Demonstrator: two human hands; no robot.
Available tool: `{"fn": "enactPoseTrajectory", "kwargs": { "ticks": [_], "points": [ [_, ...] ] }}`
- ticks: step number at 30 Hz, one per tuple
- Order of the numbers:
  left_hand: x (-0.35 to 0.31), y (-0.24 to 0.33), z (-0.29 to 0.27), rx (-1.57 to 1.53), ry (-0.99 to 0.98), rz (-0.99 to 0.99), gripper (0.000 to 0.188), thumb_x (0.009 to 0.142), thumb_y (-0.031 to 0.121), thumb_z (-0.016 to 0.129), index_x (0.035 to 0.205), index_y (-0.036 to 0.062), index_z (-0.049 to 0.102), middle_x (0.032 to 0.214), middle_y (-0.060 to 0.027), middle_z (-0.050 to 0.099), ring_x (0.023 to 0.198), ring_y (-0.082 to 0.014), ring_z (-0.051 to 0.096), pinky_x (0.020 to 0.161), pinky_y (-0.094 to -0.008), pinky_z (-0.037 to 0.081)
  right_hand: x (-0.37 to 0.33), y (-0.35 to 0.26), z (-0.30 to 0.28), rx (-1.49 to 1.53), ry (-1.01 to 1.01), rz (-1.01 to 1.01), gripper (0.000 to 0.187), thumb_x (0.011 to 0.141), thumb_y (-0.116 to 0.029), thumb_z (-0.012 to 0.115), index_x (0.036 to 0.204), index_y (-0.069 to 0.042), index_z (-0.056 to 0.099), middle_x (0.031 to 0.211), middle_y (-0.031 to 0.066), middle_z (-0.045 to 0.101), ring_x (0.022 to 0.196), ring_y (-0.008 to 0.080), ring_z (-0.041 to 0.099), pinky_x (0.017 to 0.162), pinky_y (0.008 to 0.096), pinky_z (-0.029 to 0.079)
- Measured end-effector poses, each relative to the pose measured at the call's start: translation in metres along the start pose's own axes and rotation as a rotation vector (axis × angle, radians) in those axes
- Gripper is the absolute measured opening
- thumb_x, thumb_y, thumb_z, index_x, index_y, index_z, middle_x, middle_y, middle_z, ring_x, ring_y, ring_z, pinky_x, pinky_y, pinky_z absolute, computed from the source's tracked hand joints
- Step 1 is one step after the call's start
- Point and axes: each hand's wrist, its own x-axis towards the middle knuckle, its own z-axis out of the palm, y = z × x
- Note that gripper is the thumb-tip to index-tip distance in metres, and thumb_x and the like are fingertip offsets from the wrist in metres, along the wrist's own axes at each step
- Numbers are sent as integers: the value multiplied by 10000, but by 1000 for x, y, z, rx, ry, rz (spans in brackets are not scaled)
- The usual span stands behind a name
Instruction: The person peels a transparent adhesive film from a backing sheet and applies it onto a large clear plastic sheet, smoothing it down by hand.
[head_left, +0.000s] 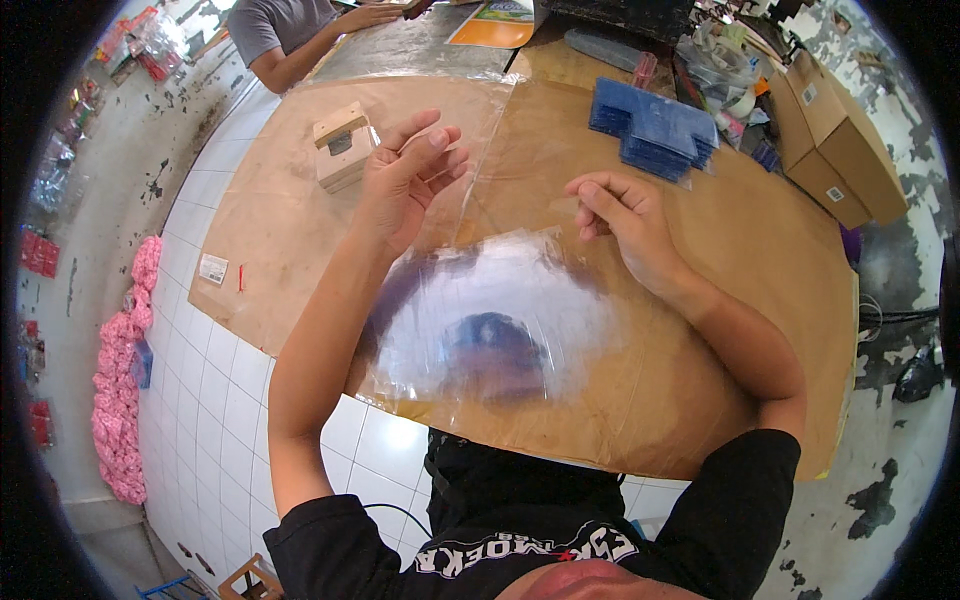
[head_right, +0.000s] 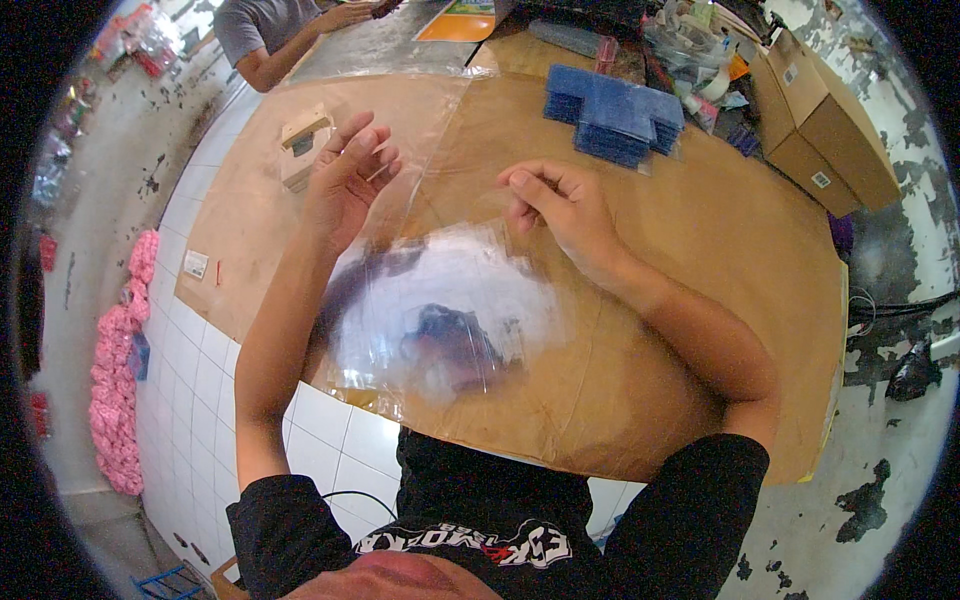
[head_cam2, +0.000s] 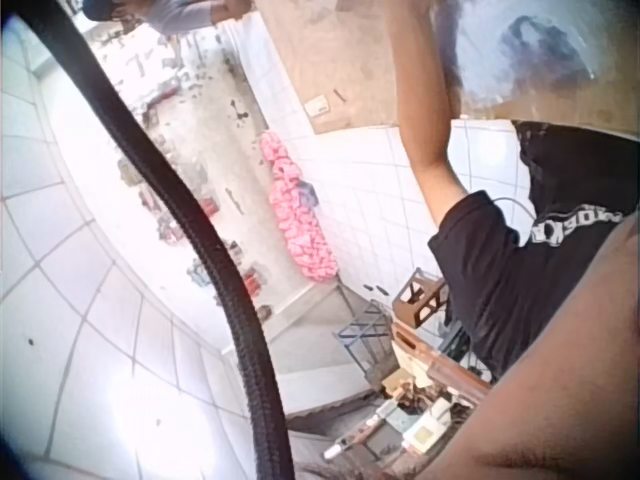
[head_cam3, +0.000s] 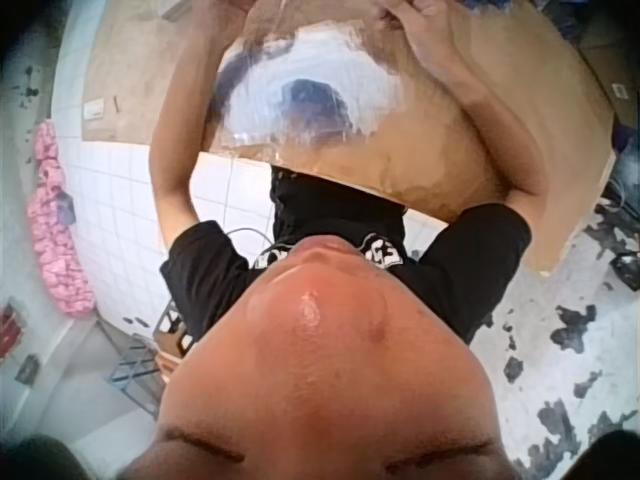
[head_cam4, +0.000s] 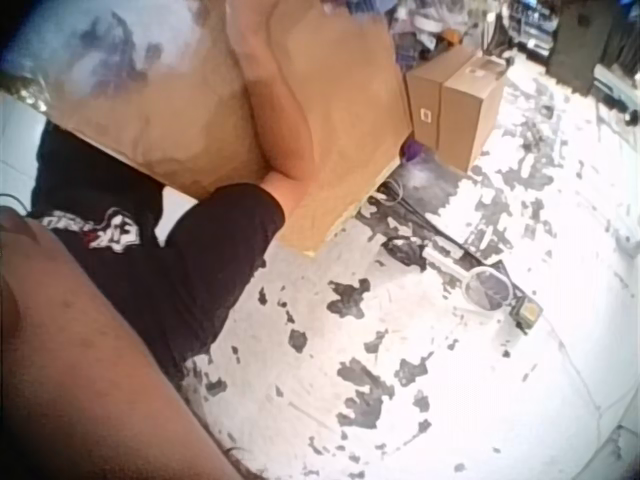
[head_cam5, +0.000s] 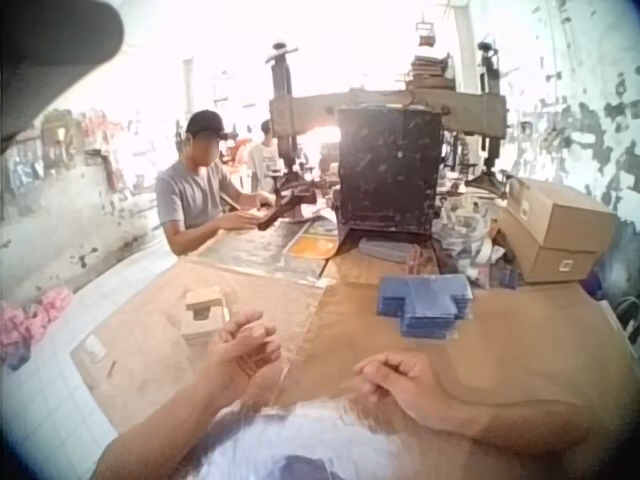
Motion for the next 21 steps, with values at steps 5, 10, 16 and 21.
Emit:
{"fn": "enactPoseTrajectory", "kwargs": {
  "ticks": [5,10,16,21],
  "points": [
    [4,-3,1,276,65,94,322,814,75,710,1093,-1,569,902,-98,681,796,-159,663,731,-275,544,7,6,-9,-20,115,-68,235,945,-222,566,973,-2,642,729,-7,586,622,52,536,557,194,439],
    [1,-7,5,401,77,125,301,811,82,715,1060,-22,584,858,-86,677,764,-135,651,702,-251,527,11,12,-12,-68,199,-100,233,936,-242,582,929,-18,643,709,-23,562,592,43,517,527,195,419],
    [3,-12,0,457,78,99,242,847,82,672,1067,10,601,882,-67,672,765,-124,638,710,-247,530,14,15,-14,-16,262,-66,218,925,-253,602,919,-40,647,711,-25,565,578,46,516,524,197,420],
    [3,-14,0,422,65,93,218,857,92,662,1054,17,608,879,-65,668,754,-120,634,699,-242,528,14,16,-16,56,278,-52,229,932,-261,593,945,-39,648,745,-20,579,571,46,518,529,200,433]
  ]
}}
